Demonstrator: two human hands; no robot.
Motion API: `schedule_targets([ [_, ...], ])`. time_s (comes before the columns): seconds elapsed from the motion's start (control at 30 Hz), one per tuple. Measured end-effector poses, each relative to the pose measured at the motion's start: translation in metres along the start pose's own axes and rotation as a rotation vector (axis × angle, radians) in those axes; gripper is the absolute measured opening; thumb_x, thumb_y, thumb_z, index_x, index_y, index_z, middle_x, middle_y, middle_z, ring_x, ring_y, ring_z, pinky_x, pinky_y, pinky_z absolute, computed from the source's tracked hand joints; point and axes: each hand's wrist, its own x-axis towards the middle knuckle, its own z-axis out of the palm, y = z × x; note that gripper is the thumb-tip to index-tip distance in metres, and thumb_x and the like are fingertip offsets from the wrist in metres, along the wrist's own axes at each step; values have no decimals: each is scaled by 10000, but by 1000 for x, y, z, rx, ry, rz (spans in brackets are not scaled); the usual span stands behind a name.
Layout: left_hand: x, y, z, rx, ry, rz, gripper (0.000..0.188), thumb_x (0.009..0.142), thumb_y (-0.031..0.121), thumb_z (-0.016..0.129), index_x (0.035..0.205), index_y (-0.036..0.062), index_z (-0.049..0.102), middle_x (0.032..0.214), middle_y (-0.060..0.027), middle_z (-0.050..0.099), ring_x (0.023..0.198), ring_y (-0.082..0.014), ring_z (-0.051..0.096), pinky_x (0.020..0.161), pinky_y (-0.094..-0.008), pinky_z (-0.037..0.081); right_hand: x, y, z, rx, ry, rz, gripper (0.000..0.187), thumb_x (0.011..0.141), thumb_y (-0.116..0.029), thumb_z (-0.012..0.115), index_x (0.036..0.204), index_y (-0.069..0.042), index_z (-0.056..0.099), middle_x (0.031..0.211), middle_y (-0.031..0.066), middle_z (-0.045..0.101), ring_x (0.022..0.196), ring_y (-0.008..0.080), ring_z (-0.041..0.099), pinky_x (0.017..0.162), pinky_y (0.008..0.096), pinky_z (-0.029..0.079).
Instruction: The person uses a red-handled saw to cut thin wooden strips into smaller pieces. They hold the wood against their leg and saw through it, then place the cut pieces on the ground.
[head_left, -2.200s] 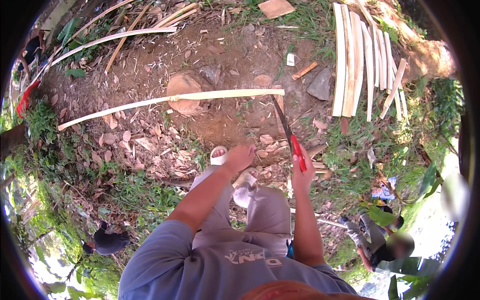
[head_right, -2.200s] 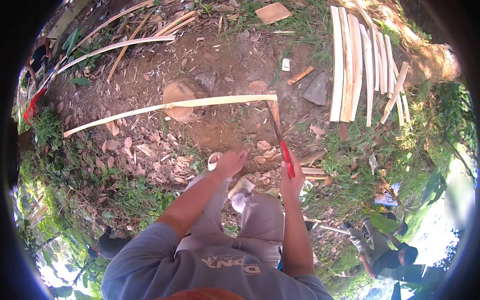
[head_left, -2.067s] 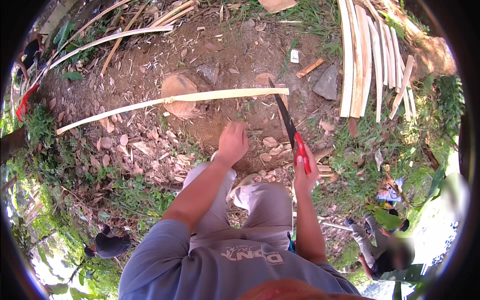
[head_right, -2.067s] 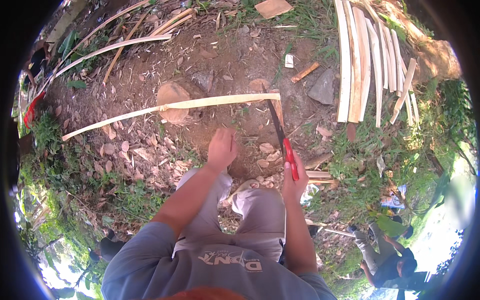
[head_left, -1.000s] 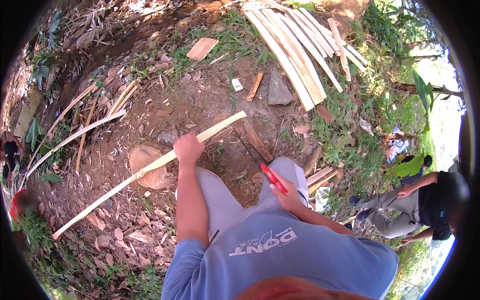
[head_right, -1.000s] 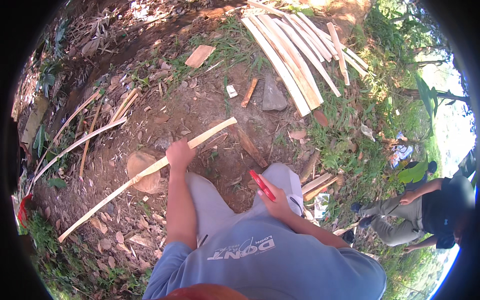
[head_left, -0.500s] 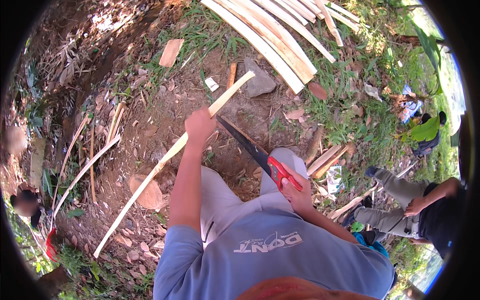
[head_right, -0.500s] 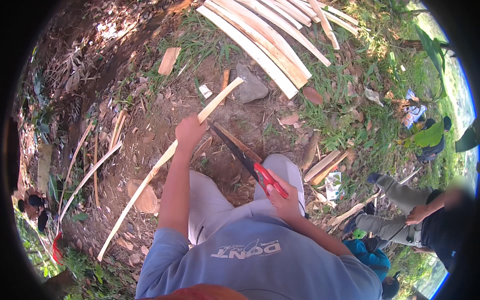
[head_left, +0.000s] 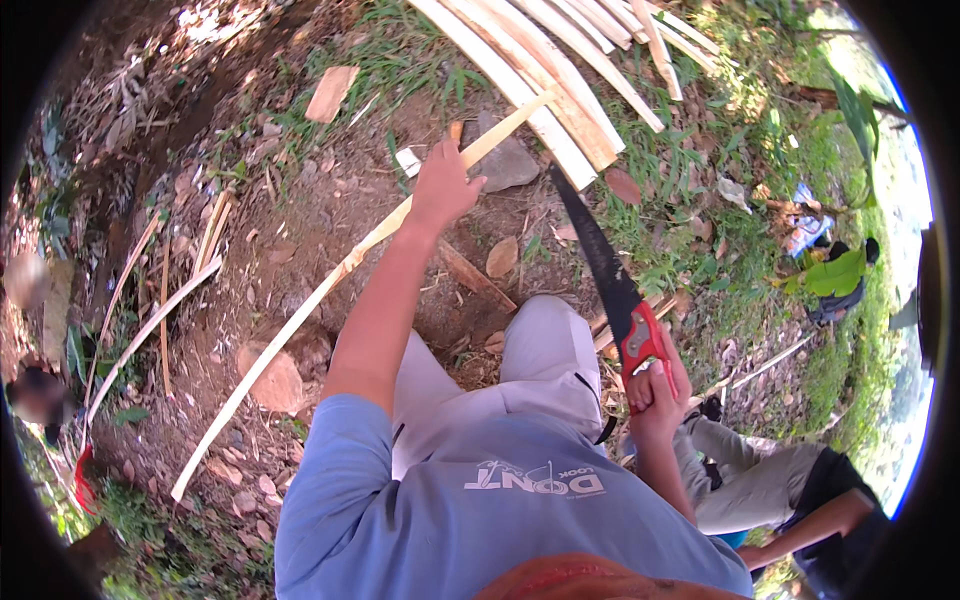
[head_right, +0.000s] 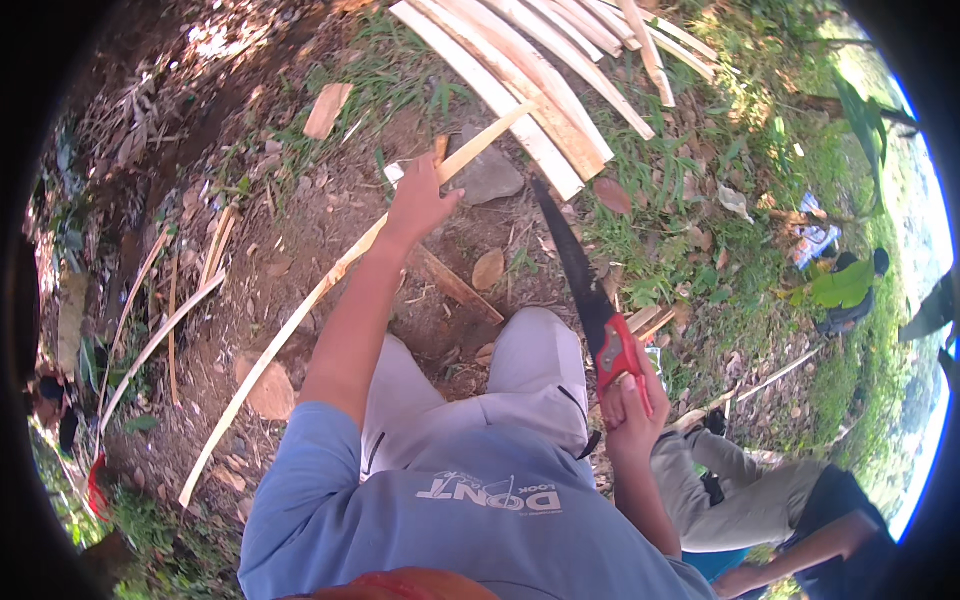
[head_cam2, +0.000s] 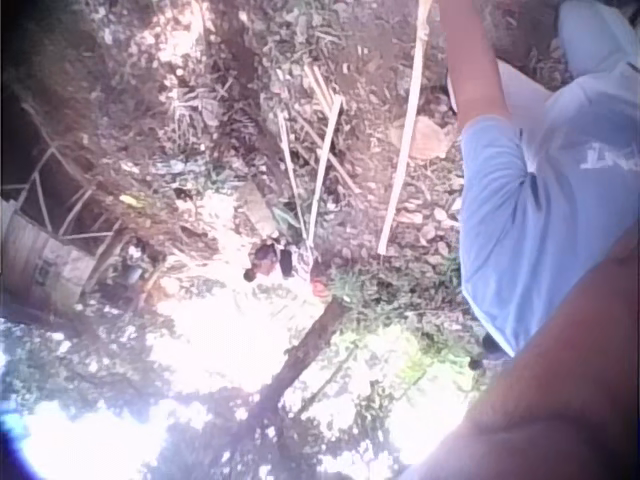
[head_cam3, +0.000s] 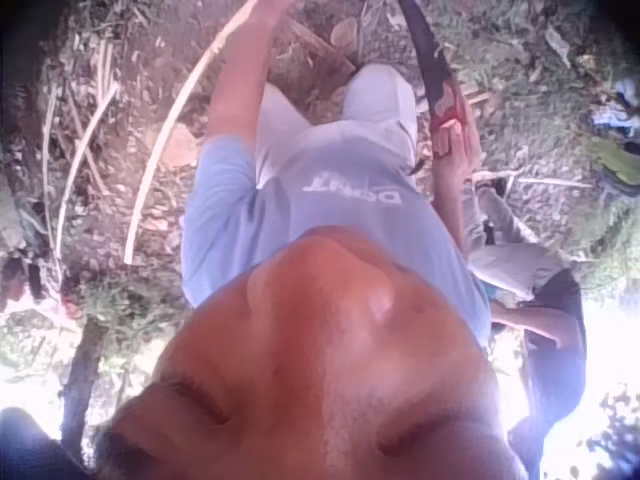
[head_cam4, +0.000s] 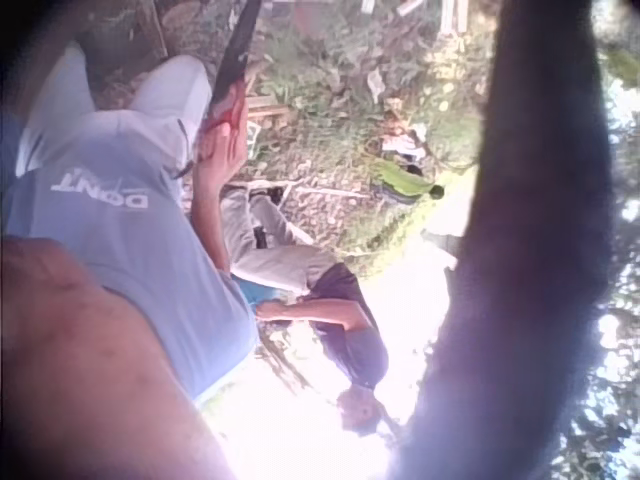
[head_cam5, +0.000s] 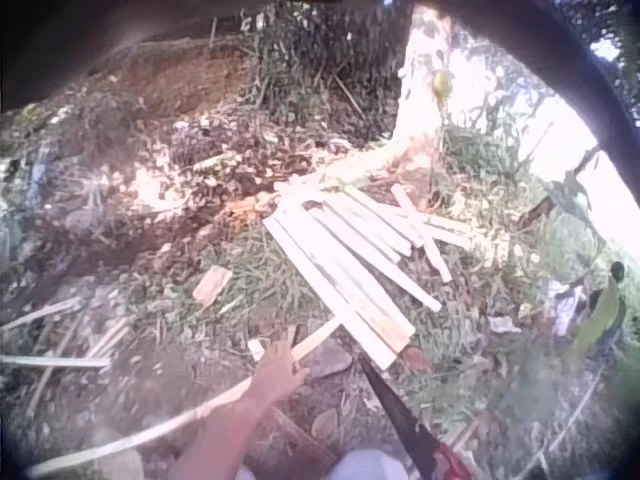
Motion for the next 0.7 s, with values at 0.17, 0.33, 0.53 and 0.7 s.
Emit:
schedule_targets([
  [0.17,-93,-47,-85,52,-33,-59,1023,865,533,861,1569,-51,404,1520,-293,545,1415,-441,545,1184,-531,434,-17,-32,12,-9,0,-264,585,1133,-131,500,1639,115,337,633,-57,378,518,43,357,504,226,333],
  [0.33,-168,-104,-141,68,-136,-288,955,857,615,823,1513,1,499,1269,-246,716,1222,-429,682,1044,-523,538,-10,-39,68,-86,-154,-536,580,1127,-115,496,1613,160,342,644,-45,423,521,37,353,501,227,312],
  [0.53,-175,-127,-113,239,-287,-423,422,958,424,725,1206,83,749,988,-178,802,924,-382,787,813,-505,626,0,-8,150,-167,-334,-369,532,1095,-93,545,1573,126,464,762,-17,580,557,18,427,517,214,315],
  [0.7,-178,-144,-79,288,-279,-479,294,925,339,726,974,64,816,906,-153,800,865,-372,792,781,-496,641,24,46,205,-351,-491,-261,542,1095,-164,628,1576,60,518,893,-21,638,641,23,473,559,200,353],
])
